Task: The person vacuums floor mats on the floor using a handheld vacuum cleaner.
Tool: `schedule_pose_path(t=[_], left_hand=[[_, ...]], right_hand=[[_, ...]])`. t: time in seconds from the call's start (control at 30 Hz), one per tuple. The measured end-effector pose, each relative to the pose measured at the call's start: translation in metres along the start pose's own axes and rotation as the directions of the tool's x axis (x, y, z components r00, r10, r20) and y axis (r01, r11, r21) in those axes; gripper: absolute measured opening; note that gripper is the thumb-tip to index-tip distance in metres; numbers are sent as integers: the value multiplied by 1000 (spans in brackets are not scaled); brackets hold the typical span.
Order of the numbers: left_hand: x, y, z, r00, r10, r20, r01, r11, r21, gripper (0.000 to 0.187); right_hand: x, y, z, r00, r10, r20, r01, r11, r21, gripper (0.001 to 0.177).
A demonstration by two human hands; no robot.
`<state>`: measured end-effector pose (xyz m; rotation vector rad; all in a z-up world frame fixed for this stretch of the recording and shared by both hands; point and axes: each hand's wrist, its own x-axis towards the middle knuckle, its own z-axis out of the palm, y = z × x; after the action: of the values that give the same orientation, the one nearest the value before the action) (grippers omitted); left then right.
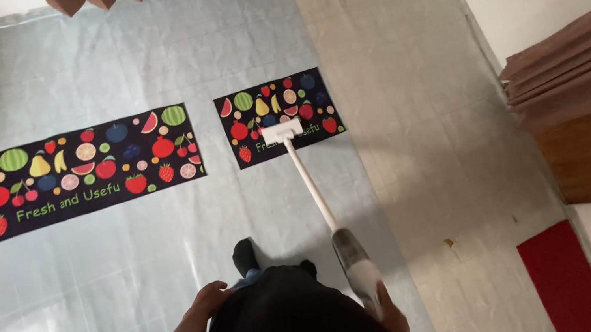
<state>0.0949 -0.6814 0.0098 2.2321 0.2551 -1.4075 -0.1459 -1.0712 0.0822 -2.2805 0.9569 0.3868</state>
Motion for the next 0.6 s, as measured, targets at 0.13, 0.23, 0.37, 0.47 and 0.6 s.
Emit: schedule_pose_path(t=[0.13, 0.23, 0.37, 0.47, 0.6], left_hand=[[14, 8, -18, 997, 71, 5, -71, 992, 102, 56], [27, 11, -37, 994, 109, -6, -108, 988, 112, 56], [36, 6, -48, 987, 160, -22, -153, 967, 205, 55], [43, 3, -71, 993, 119, -9, -113, 962, 249, 55], [56, -1, -87, 996, 86, 28, -91, 954, 284, 55]], right_hand=[[62, -52, 12, 997, -48, -65, 47, 999, -19, 68], [121, -103, 15, 980, -157, -118, 162, 986, 32, 72], [167, -145, 16, 999, 16, -37, -18, 999, -40, 75], [149, -129, 11, 958, -229, -170, 238, 971, 31, 74], [74, -83, 13, 996, -1, -90, -6, 996, -84, 72]])
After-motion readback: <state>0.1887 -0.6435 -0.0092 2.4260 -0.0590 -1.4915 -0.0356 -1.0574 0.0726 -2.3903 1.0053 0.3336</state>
